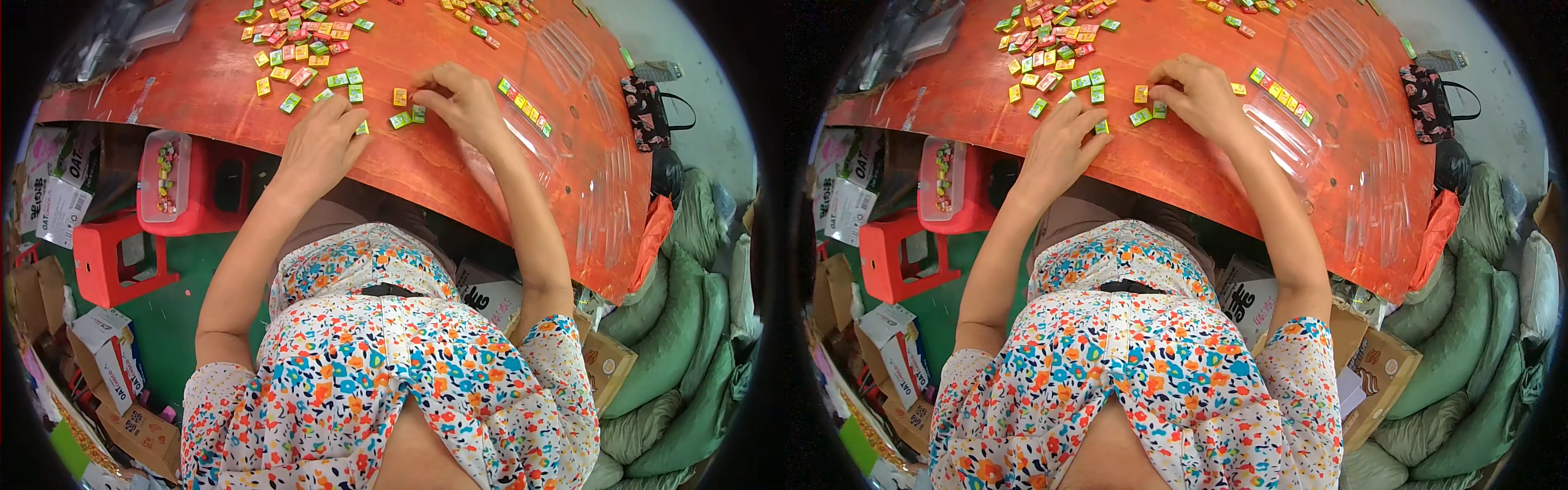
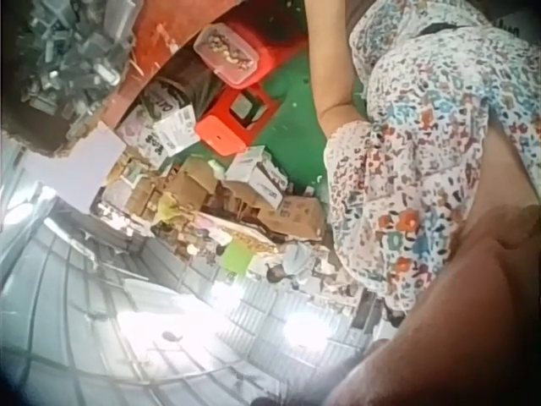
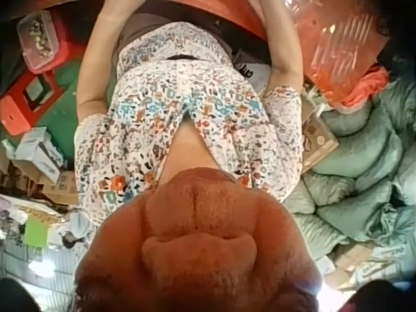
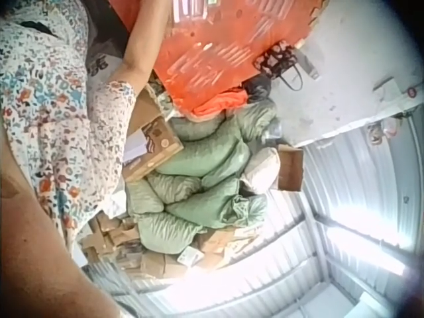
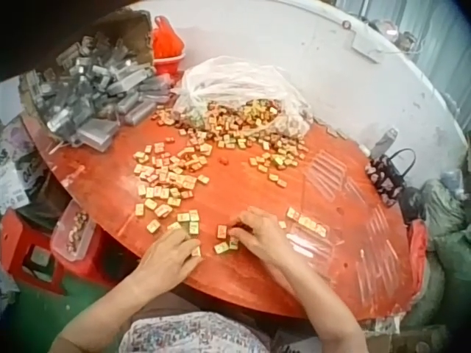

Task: Sorting small colorful square pieces and placing them into clear plastic trays for packaging.

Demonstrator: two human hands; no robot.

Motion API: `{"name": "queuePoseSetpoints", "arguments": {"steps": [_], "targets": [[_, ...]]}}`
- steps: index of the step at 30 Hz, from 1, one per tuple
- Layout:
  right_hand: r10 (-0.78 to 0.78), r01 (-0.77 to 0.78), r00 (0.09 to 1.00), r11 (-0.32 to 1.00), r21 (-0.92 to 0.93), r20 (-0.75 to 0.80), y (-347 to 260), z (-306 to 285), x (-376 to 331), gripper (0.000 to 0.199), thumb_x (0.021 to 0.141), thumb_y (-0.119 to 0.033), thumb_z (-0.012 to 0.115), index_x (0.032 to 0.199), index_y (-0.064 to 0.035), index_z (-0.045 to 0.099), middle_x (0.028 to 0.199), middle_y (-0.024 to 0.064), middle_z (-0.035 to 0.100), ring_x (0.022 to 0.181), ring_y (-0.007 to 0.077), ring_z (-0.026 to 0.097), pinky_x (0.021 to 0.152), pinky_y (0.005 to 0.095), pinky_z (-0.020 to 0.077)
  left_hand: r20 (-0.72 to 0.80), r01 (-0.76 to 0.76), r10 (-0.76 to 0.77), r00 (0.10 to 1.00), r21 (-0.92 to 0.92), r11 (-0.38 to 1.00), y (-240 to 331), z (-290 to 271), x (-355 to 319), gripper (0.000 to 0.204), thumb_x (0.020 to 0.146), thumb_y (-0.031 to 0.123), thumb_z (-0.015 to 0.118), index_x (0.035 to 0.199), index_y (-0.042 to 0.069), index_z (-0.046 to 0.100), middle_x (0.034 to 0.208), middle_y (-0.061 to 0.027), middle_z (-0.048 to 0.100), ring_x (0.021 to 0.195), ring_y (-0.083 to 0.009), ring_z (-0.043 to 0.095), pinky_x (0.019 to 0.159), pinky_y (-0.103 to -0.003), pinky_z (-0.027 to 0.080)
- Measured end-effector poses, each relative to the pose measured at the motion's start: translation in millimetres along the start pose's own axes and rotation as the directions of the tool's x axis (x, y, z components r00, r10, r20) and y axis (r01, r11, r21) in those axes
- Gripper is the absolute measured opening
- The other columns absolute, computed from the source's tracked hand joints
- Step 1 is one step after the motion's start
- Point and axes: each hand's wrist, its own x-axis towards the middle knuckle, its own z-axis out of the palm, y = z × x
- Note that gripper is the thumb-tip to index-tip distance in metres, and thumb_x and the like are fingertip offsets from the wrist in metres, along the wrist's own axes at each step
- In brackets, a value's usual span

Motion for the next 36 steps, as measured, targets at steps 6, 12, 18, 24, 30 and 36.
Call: {"name": "queuePoseSetpoints", "arguments": {"steps": [6, 12, 18, 24, 30, 36], "targets": [[-0.147, 0.148, 0.978, 0.989, 0.009, 0.145, -27, 24, -14, 0.018, 0.084, -0.011, 0.069, 0.101, -0.0044, 0.071, 0.087, 0.0105, 0.067, 0.081, 0.0242, 0.067, 0.069, 0.0325, 0.0505, 0.013, -0.009, 0.01, 1.0, -0.093, 0.996, -4, -5, -8, 0.028, 0.079, 0.014, 0.071, 0.103, 0.002, 0.062, 0.09, -0.0119, 0.053, 0.091, -0.0305, 0.057, 0.078, -0.042, 0.049], [-0.241, 0.24, 0.97, 0.955, -0.176, 0.016, -20, 17, -18, 0.023, 0.081, -0.016, 0.072, 0.101, -0.0068, 0.07, 0.088, 0.0093, 0.065, 0.078, 0.0276, 0.062, 0.069, 0.0381, 0.0496, 0.021, 0.014, -0.011, 1.0, -0.161, 0.987, 4, -7, -5, 0.032, 0.078, 0.012, 0.073, 0.106, 0.003, 0.062, 0.091, -0.0121, 0.053, 0.089, -0.0303, 0.059, 0.074, -0.042, 0.05], [-0.34, 0.314, 0.94, 0.848, -0.426, 0.018, -16, 23, -37, 0.023, 0.079, -0.017, 0.072, 0.1, -0.0096, 0.069, 0.095, 0.0067, 0.064, 0.086, 0.0273, 0.06, 0.075, 0.0393, 0.049, 0.042, -0.009, 0.014, 0.999, -0.119, 0.993, 8, 12, 0, 0.026, 0.08, 0.016, 0.072, 0.1, 0.003, 0.061, 0.092, -0.0115, 0.054, 0.084, -0.0304, 0.061, 0.069, -0.043, 0.052], [-0.32, 0.308, 0.947, 0.928, -0.207, -0.023, -10, 21, -44, 0.025, 0.081, -0.012, 0.069, 0.106, -0.0084, 0.069, 0.106, 0.0076, 0.066, 0.096, 0.0278, 0.06, 0.081, 0.0377, 0.0483, -0.013, -0.006, 0.004, 1.0, -0.106, 0.994, 19, 15, 3, 0.02, 0.082, 0.012, 0.067, 0.099, 0.002, 0.061, 0.093, -0.0116, 0.054, 0.084, -0.0315, 0.061, 0.07, -0.043, 0.053], [-0.134, 0.114, 0.989, 0.961, -0.253, -0.062, 6, -16, -32, 0.021, 0.086, -0.012, 0.065, 0.107, -0.0071, 0.069, 0.106, 0.0088, 0.066, 0.099, 0.0268, 0.06, 0.084, 0.0378, 0.0488, -0.171, -0.196, 0.199, 0.965, 0.034, 0.98, 4, 15, 42, 0.024, 0.082, 0.012, 0.066, 0.104, 0.004, 0.063, 0.098, -0.0109, 0.059, 0.093, -0.0323, 0.06, 0.081, -0.044, 0.05], [-0.273, 0.281, 0.959, 0.91, -0.305, 0.07, 10, -19, -24, 0.029, 0.084, -0.014, 0.067, 0.112, -0.0074, 0.067, 0.11, 0.0091, 0.065, 0.1, 0.0295, 0.059, 0.089, 0.0394, 0.0478, 0.149, -0.218, 0.195, 0.969, 0.154, 0.964, -6, 23, 60, 0.028, 0.088, 0.016, 0.063, 0.113, 0.003, 0.064, 0.103, -0.0103, 0.063, 0.099, -0.0295, 0.058, 0.085, -0.04, 0.049]]}}
